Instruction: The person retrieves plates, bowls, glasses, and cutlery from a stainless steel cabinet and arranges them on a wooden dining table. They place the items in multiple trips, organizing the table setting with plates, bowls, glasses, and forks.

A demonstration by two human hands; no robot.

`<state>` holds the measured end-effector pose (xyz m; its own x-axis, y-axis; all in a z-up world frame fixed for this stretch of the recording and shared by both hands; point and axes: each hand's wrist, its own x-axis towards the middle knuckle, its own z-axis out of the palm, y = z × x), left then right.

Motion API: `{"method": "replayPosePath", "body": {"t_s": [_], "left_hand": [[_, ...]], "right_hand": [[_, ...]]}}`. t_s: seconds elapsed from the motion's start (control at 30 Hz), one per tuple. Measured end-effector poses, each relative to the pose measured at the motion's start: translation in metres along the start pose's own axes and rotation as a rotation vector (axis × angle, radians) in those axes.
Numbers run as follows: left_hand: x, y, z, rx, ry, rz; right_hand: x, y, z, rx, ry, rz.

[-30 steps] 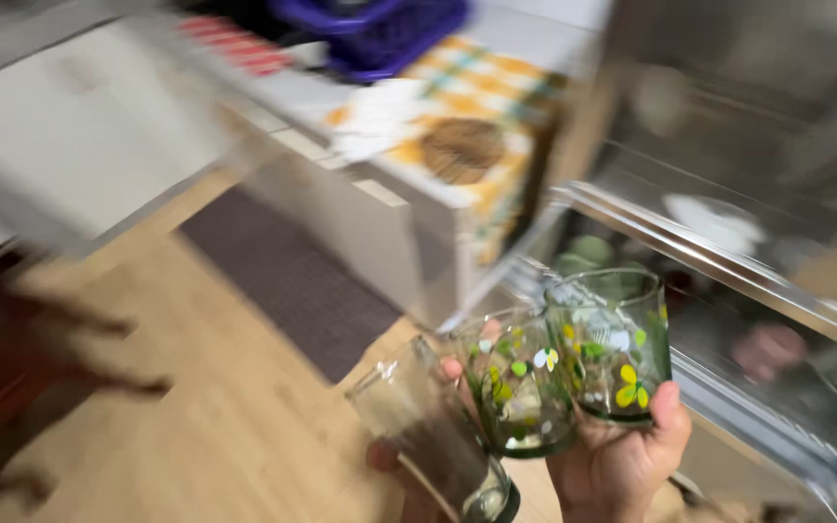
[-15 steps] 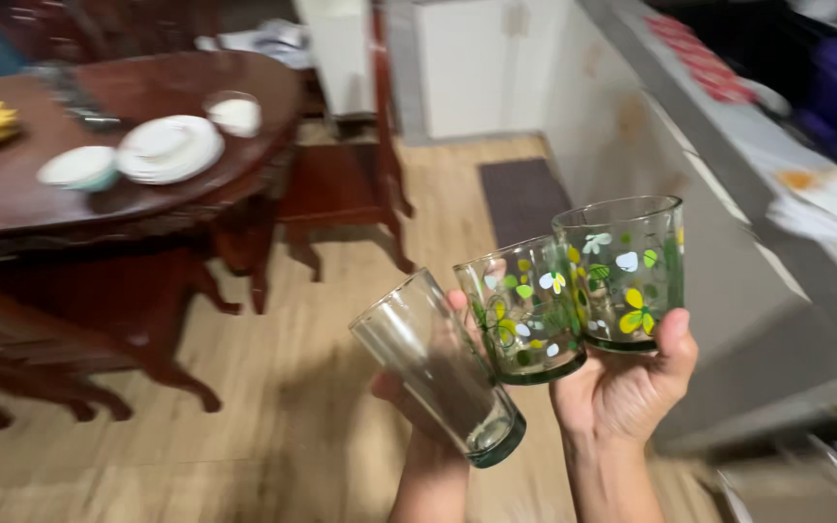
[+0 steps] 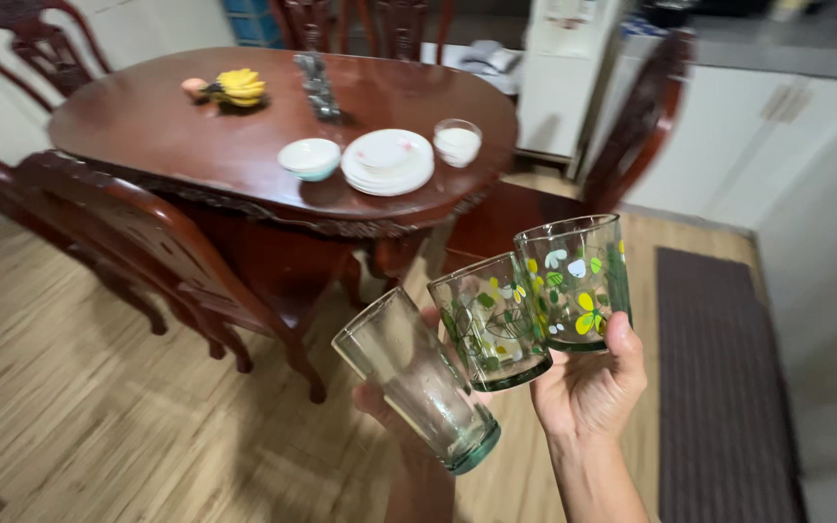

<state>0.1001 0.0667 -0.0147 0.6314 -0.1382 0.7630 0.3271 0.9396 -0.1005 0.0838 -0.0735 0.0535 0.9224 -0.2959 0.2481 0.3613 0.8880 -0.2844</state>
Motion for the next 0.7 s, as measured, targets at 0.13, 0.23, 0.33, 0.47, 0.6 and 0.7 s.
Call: {"method": "replayPosePath", "body": {"t_s": [0.13, 0.23, 0.33, 0.47, 0.6, 0.7], "left_hand": [[0.046, 0.046, -0.057, 0.148, -0.086, 0.158], [0.087, 0.078, -0.092, 0.043, -0.145, 0.127], [0.139, 0.106, -0.126, 0.050, -0.168, 0.142], [0.194, 0.149, -0.168, 0.095, -0.145, 0.194], [0.250, 0.195, -0.223, 0.057, -0.181, 0.235], [0.289, 0.241, -0.260, 0.163, -0.065, 0.208]], "right_hand": [[0.078, 0.053, -0.005, -0.014, -0.070, 0.068], [0.143, 0.087, -0.004, -0.045, -0.084, 0.131], [0.210, 0.115, 0.000, -0.047, -0.221, 0.218], [0.288, 0.162, -0.001, -0.019, -0.200, 0.265], [0.370, 0.211, -0.017, -0.001, -0.137, 0.302], [0.431, 0.257, -0.030, 0.002, -0.118, 0.352]]}}
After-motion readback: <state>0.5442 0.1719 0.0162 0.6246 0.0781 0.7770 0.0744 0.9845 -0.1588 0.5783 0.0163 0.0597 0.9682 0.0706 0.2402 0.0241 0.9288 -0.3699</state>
